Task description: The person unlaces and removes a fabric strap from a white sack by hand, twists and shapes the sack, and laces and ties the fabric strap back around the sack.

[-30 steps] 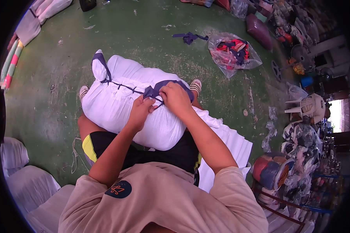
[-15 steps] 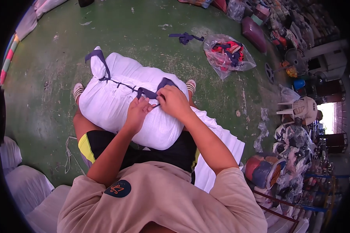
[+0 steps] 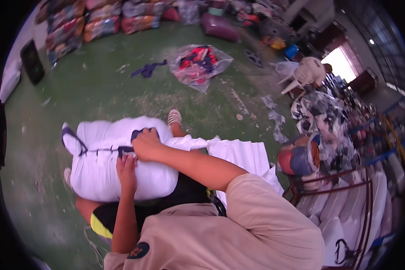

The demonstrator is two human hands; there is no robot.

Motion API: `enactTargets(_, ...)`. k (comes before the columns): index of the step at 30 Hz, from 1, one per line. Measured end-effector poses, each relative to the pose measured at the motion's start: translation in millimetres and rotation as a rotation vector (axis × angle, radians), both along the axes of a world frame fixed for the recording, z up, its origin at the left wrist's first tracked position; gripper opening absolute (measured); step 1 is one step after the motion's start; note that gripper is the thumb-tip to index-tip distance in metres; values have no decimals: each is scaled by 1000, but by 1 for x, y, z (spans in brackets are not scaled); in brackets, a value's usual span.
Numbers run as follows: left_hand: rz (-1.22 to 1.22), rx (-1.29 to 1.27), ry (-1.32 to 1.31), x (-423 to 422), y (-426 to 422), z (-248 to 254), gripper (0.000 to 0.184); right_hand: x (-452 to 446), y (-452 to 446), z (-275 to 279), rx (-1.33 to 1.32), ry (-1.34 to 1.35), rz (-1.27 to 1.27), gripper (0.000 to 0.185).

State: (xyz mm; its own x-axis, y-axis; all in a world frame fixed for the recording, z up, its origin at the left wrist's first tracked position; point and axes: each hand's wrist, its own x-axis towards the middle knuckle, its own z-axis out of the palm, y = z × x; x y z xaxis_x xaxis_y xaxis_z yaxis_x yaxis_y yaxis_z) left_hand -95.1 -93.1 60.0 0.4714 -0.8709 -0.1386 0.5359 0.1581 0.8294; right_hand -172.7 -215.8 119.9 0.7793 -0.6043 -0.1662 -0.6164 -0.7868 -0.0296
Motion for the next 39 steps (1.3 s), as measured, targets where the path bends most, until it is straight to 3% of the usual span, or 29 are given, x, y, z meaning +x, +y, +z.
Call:
enactTargets(4,-19,-63,-25,0,6,0,11,17,-16,12,228,169,-20,15)
enactTargets(12,-8,-64,-297,-9,8,5,12,1,-15,5,101,10,99,7)
enactTargets(16,8,-14,-335,-21,14,9,12,-8,-12,2,270,13,-5,25)
enactTargets(19,5,133,-356,-6,15,8,14,15,-23,2,428,121,-151,45)
enactTargets(21,-11,228,-412,3,8,-2,16,15,-25,3,422,137,-99,66)
enactTargets(22,25,201,-458,5,3,-3,22,17,-34,-4,485,172,-84,63)
enactTargets(24,42,343,-644,3,2,4,27,19,-79,-69,698,216,15,59)
enactTargets(26,99,386,-731,2,-4,14,33,10,-50,14,941,66,-258,41)
enactTargets(28,150,384,-847,3,-13,5,35,9,-65,-16,981,-32,-297,38)
enactTargets(31,111,489,-735,8,-13,24,33,5,-74,-19,978,31,-256,39)
enactTargets(35,37,490,-656,13,-15,24,31,8,-60,3,1026,-1,-320,43)
enactTargets(39,32,487,-671,14,-17,17,24,7,-56,8,899,37,-258,45)
